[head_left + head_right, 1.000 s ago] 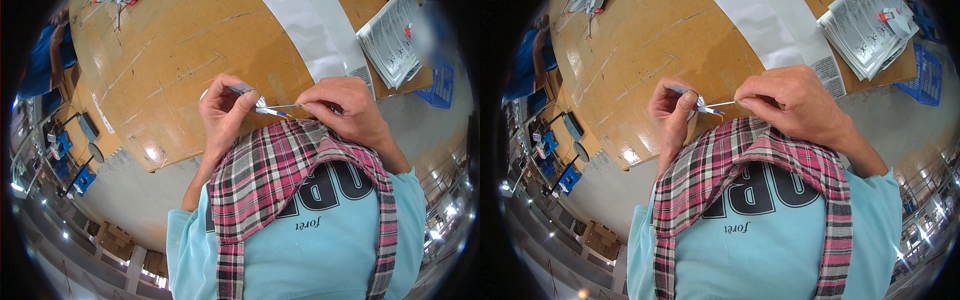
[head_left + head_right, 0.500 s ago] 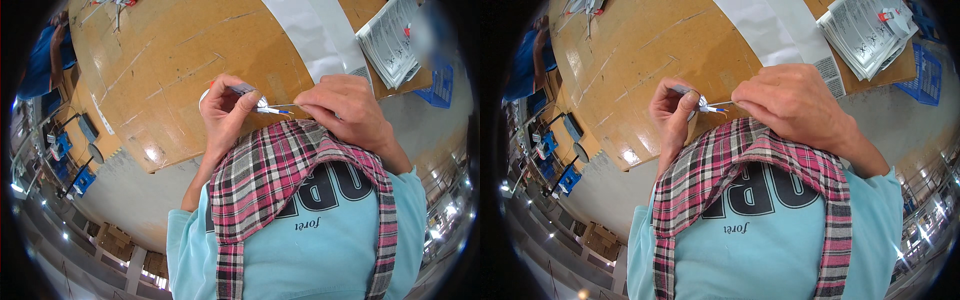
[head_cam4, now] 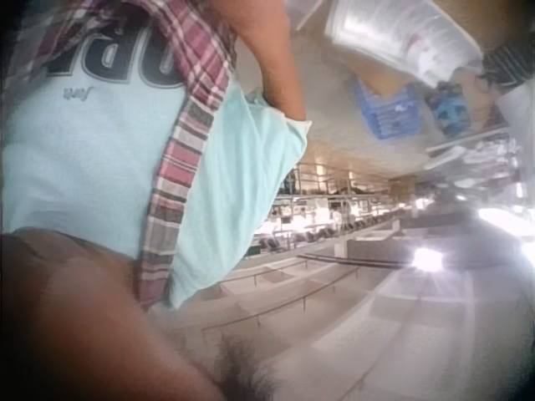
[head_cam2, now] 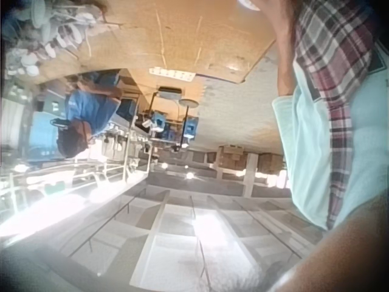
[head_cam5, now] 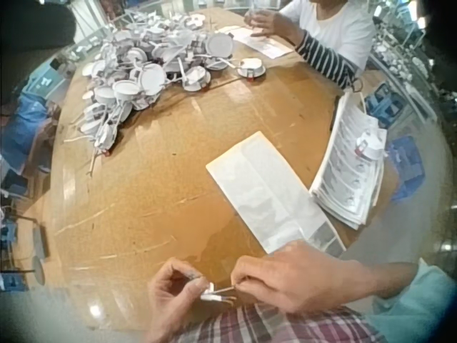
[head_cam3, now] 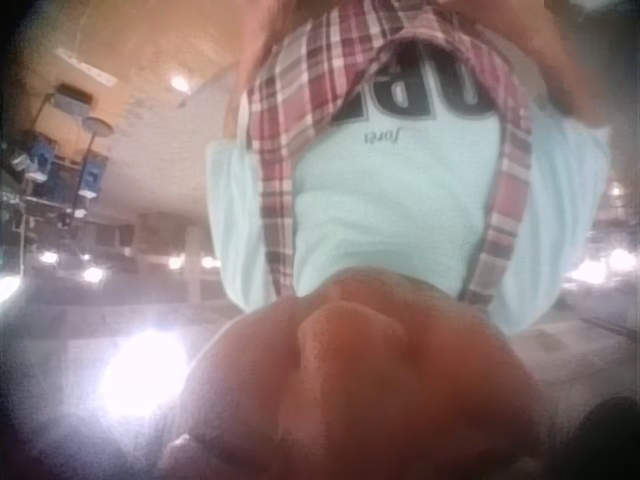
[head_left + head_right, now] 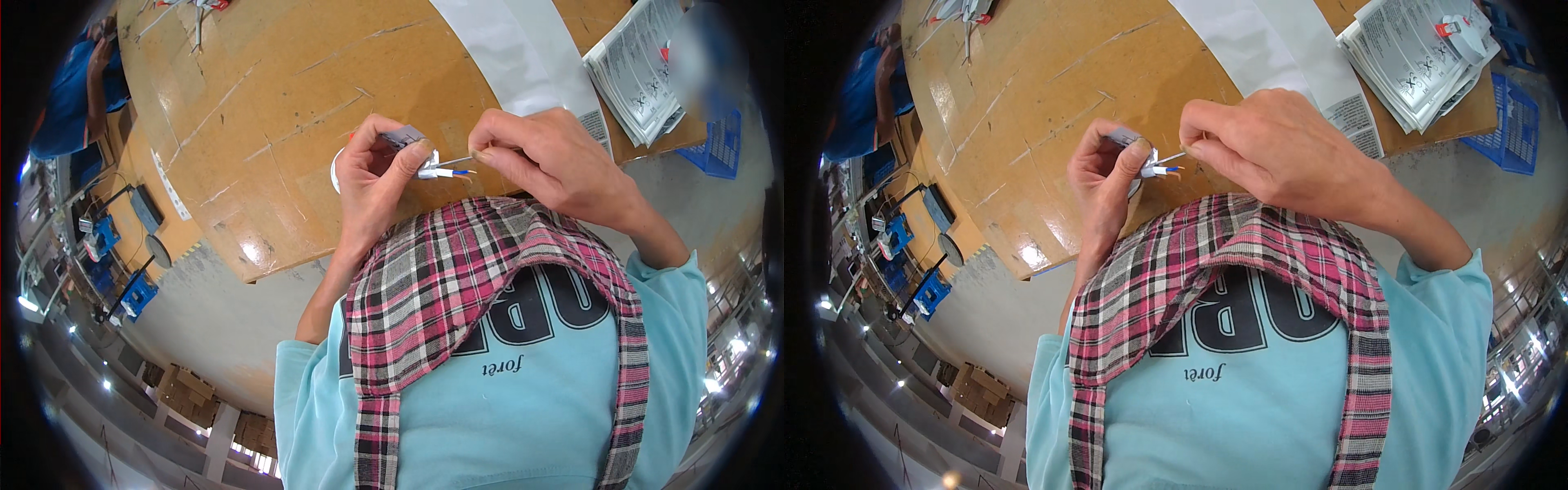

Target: The person peels adhesive labels from a backing sheet and wraps them around the wires of small light fixtures by hand, setting the labeled lights onto the table.

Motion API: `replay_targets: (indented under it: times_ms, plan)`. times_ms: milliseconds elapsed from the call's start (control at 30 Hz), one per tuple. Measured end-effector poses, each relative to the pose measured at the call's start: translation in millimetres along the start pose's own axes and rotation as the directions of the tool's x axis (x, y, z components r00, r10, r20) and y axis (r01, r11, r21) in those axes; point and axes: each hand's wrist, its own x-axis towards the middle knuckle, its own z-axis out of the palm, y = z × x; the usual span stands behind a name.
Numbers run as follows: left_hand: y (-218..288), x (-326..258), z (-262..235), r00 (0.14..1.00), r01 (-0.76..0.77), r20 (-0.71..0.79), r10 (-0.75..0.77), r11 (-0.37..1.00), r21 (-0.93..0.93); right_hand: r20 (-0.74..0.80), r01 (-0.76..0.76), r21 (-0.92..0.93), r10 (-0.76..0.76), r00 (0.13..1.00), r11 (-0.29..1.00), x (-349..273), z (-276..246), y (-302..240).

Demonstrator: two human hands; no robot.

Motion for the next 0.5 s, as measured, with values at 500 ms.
replay_targets:
  times_ms: [500]
  plan:
    - [18,-17,-11,0.712,-0.55,0.187,0.677,0.372,0.747,-0.109,-0.133,0.07,0.14,0.984,0.989,-14,15,-5]
